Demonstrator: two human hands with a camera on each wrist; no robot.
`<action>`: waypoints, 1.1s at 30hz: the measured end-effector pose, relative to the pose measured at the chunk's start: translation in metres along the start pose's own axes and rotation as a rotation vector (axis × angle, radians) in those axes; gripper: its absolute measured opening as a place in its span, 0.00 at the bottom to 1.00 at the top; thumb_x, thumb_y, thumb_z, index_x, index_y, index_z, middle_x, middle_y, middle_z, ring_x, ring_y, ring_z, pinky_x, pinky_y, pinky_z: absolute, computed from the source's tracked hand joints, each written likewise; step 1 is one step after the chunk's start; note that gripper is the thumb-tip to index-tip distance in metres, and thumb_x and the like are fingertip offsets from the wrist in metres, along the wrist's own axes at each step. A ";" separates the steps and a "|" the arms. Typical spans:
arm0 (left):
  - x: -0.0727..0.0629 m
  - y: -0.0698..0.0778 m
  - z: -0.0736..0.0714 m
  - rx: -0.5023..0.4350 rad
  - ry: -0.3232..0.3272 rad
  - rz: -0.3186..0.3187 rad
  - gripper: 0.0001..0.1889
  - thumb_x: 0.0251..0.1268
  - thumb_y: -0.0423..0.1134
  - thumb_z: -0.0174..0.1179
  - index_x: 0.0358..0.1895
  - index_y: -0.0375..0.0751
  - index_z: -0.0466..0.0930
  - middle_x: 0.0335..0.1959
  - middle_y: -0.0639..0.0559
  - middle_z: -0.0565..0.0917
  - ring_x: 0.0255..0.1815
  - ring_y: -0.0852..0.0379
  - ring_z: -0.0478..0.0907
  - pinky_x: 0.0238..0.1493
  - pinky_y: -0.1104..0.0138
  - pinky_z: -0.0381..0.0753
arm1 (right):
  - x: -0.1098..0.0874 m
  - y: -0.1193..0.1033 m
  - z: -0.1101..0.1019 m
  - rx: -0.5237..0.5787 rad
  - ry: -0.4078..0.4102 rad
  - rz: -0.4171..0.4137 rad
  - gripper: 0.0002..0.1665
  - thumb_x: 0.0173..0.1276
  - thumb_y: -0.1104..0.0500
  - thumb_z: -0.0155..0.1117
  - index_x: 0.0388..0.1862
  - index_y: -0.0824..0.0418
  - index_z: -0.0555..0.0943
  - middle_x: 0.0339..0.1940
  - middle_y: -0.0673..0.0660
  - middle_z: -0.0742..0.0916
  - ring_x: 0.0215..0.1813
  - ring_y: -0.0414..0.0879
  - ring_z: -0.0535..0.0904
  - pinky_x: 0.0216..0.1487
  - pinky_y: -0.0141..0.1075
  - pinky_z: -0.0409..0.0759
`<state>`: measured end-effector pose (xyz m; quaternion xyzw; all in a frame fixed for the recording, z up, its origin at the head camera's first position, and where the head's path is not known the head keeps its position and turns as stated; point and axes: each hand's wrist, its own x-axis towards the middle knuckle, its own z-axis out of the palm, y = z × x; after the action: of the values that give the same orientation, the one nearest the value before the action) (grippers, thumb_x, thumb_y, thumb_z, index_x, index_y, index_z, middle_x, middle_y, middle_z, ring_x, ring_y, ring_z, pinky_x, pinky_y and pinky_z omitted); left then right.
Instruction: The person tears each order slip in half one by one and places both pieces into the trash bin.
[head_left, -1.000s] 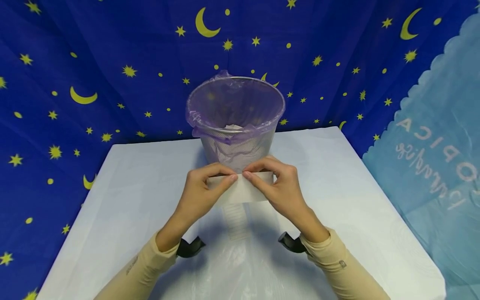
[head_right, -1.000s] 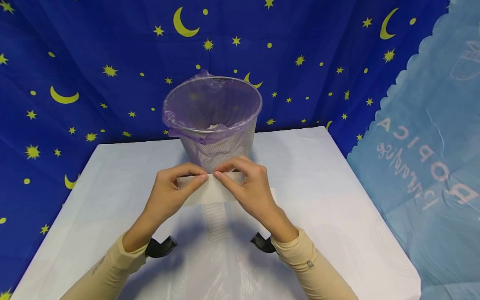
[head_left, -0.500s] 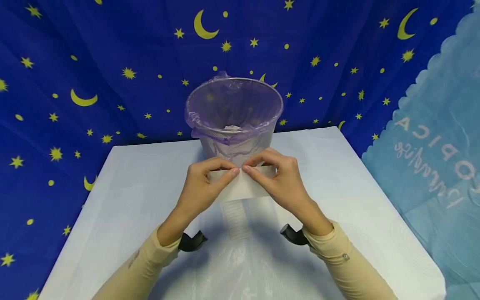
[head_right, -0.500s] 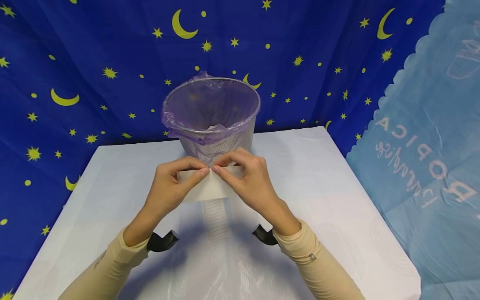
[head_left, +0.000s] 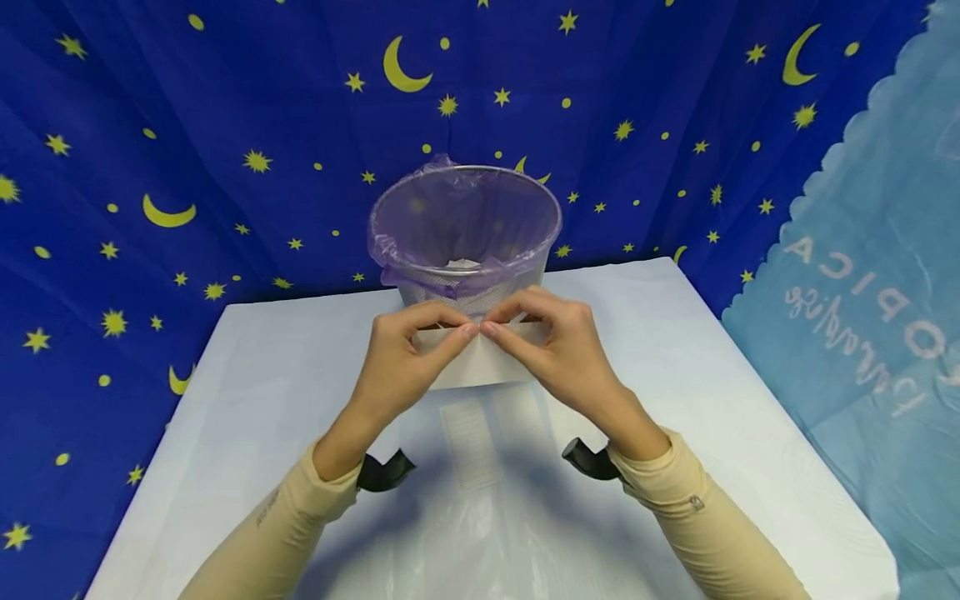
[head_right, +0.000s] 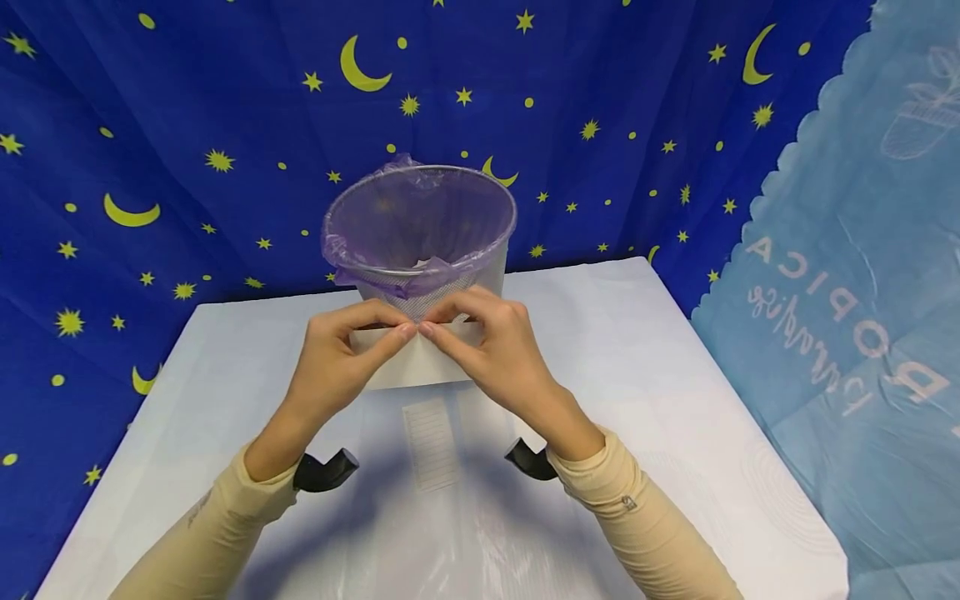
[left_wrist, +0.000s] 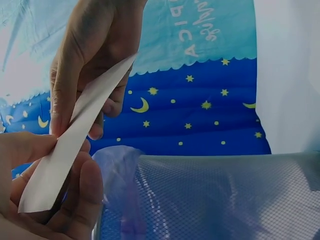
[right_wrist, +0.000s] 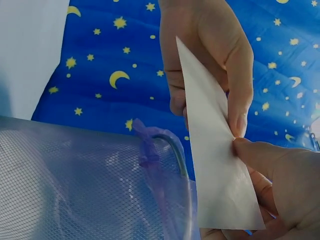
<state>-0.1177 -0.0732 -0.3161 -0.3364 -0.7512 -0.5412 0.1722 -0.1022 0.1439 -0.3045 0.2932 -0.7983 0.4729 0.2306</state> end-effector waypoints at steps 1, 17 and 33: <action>0.001 0.000 -0.001 0.001 -0.002 0.001 0.03 0.70 0.31 0.69 0.41 0.41 0.92 0.38 0.51 0.92 0.43 0.57 0.88 0.53 0.65 0.83 | 0.001 0.000 0.000 0.001 0.002 -0.010 0.03 0.69 0.61 0.77 0.39 0.55 0.91 0.36 0.47 0.91 0.41 0.40 0.85 0.44 0.33 0.77; 0.029 0.012 -0.013 0.014 0.017 0.059 0.03 0.71 0.33 0.69 0.40 0.40 0.92 0.39 0.50 0.92 0.43 0.57 0.88 0.50 0.64 0.85 | 0.031 -0.009 -0.010 -0.045 0.038 -0.092 0.02 0.68 0.62 0.77 0.38 0.56 0.90 0.35 0.49 0.91 0.40 0.39 0.84 0.41 0.33 0.78; 0.067 0.020 -0.021 0.022 0.063 0.102 0.05 0.71 0.36 0.70 0.38 0.39 0.92 0.36 0.50 0.92 0.44 0.60 0.87 0.51 0.63 0.83 | 0.066 -0.018 -0.024 -0.097 0.073 -0.047 0.07 0.71 0.56 0.76 0.37 0.59 0.91 0.34 0.51 0.92 0.40 0.39 0.84 0.37 0.32 0.75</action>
<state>-0.1542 -0.0671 -0.2527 -0.3553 -0.7331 -0.5338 0.2267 -0.1352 0.1419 -0.2399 0.2830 -0.8043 0.4383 0.2844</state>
